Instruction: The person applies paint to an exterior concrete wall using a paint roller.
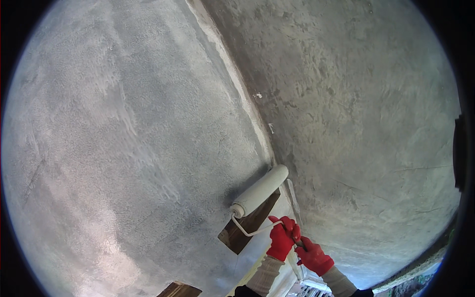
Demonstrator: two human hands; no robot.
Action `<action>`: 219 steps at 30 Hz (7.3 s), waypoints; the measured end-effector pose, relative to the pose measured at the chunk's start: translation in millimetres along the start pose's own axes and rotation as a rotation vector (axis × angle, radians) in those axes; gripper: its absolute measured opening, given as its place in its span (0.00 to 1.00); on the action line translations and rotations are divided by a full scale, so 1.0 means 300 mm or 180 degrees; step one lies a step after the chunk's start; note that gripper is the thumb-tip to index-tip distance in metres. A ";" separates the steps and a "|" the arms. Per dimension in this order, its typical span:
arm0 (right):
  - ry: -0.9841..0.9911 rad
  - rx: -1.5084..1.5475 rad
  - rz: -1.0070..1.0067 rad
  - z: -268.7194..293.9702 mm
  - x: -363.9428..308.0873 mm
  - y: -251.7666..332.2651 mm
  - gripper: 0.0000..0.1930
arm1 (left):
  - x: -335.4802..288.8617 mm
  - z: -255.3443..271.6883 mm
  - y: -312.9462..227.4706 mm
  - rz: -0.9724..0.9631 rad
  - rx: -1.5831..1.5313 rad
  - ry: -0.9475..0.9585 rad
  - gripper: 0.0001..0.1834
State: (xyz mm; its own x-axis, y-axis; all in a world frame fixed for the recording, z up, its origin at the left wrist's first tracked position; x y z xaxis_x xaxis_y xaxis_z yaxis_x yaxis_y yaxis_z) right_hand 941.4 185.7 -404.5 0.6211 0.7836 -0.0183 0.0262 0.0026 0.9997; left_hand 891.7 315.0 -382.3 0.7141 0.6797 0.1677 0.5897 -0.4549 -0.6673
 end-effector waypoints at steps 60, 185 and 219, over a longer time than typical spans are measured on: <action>-0.0025 -0.0575 0.0809 -0.105 0.281 0.264 0.18 | -0.389 -0.171 -0.110 -0.0890 0.2111 -0.1557 0.24; -0.1248 -0.0673 0.4769 -0.314 0.336 2.458 0.20 | -0.719 -0.788 -1.174 -0.4422 0.6092 -0.1261 0.13; -0.0330 -0.0770 0.2445 -0.179 0.176 0.105 0.31 | -0.090 -0.181 -0.323 -0.1177 0.3757 -0.1893 0.28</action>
State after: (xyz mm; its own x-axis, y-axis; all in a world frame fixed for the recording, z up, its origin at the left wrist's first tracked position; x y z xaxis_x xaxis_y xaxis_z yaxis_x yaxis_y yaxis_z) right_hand 933.0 260.5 -373.1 0.4665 0.5596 0.6850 -0.5997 -0.3691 0.7100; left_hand 835.7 309.4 -282.8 0.1426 0.9313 0.3352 -0.1734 0.3569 -0.9179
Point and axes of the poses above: each hand's wrist, its own x-axis towards the middle knuckle, its own z-axis out of the back of the hand, y = z × x, the point moved 2 cm from there along x, towards the middle knuckle, and after that the axes turned 15 degrees about -y, right-handed, at the moved point
